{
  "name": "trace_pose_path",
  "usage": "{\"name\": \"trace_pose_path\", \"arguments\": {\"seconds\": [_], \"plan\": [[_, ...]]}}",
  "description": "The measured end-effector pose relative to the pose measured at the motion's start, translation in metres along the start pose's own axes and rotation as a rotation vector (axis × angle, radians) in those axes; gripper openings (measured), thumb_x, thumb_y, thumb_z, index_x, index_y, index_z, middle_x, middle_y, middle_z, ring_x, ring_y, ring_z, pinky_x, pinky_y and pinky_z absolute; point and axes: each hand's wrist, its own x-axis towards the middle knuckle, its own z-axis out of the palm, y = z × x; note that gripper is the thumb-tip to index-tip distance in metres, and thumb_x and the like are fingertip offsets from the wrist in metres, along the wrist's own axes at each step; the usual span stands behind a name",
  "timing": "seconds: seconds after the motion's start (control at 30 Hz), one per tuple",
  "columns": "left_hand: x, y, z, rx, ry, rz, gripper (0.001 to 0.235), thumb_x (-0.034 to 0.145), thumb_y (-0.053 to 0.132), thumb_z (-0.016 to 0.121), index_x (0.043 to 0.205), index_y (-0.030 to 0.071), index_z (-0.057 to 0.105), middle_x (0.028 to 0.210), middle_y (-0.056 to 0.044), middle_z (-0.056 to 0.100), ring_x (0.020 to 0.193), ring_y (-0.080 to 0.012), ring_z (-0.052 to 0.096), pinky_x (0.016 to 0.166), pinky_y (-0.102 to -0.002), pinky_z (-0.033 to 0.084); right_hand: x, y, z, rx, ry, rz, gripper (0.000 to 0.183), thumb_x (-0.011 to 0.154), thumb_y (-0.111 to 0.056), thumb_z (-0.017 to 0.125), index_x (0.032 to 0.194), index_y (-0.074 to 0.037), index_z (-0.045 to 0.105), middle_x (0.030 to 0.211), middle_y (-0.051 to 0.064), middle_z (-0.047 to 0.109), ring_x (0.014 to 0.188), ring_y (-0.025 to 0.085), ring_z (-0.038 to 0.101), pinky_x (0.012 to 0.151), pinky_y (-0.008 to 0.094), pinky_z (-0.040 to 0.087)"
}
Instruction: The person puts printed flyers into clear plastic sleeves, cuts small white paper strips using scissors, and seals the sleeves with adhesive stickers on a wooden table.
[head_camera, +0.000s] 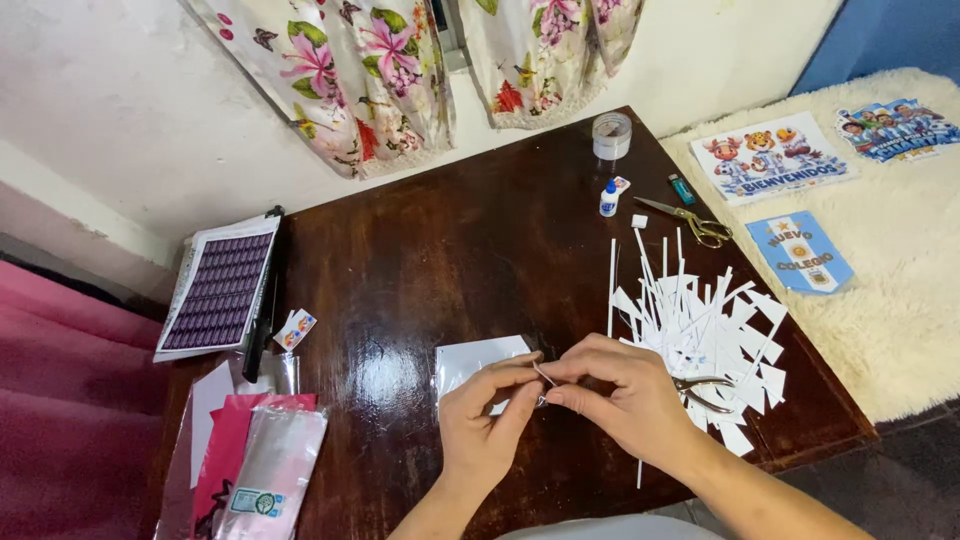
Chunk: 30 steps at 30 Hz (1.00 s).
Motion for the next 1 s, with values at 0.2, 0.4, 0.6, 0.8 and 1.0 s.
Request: {"name": "trace_pose_path", "arguments": {"seconds": [0.2,0.4,0.6,0.8,1.0], "plan": [[-0.005,-0.004,0.007,-0.314,0.009,-0.197,0.016,0.086,0.002,0.079,0.101,-0.002,0.074,0.121,-0.017,0.076,0.099,-0.0198,0.076,0.089,-0.033,0.065,-0.004,-0.002,0.003,0.015,0.0,0.01,0.022,0.075,-0.007,0.086,0.095,-0.002,0.078,0.087,0.005,0.077,0.077,0.015,0.075,0.071,0.027,0.06],[-0.01,-0.012,0.006,-0.357,-0.008,-0.223,0.013,0.087,0.001,0.078,0.1,-0.003,0.075,0.12,-0.018,0.076,0.102,-0.019,0.074,0.091,-0.033,0.062,-0.005,0.0,-0.004,0.014,-0.04,0.041,0.025,0.072,-0.007,0.087,0.094,-0.002,0.078,0.087,0.005,0.079,0.08,0.015,0.077,0.073,0.028,0.062],[-0.012,-0.009,0.004,-0.348,-0.03,-0.228,0.012,0.088,0.002,0.078,0.1,-0.002,0.076,0.119,-0.017,0.077,0.105,-0.0172,0.074,0.094,-0.032,0.06,-0.008,0.012,-0.007,0.127,-0.09,0.166,0.025,0.074,-0.006,0.086,0.096,-0.002,0.078,0.09,0.005,0.082,0.083,0.013,0.079,0.075,0.027,0.065],[-0.012,-0.012,0.005,-0.366,0.015,-0.308,0.011,0.088,0.0,0.076,0.099,-0.002,0.075,0.118,-0.017,0.078,0.087,-0.0121,0.07,0.076,-0.026,0.058,-0.009,0.017,-0.006,0.24,-0.059,0.248,0.023,0.083,-0.005,0.079,0.105,-0.001,0.076,0.092,0.005,0.081,0.083,0.011,0.075,0.075,0.026,0.062],[-0.01,-0.013,0.008,-0.342,0.018,-0.258,0.012,0.087,0.0,0.076,0.098,-0.001,0.073,0.118,-0.015,0.077,0.087,-0.0104,0.071,0.075,-0.024,0.06,-0.016,0.036,-0.002,0.21,0.092,0.208,0.026,0.087,-0.002,0.074,0.112,-0.003,0.067,0.088,0.003,0.074,0.08,0.009,0.07,0.071,0.025,0.059]]}}
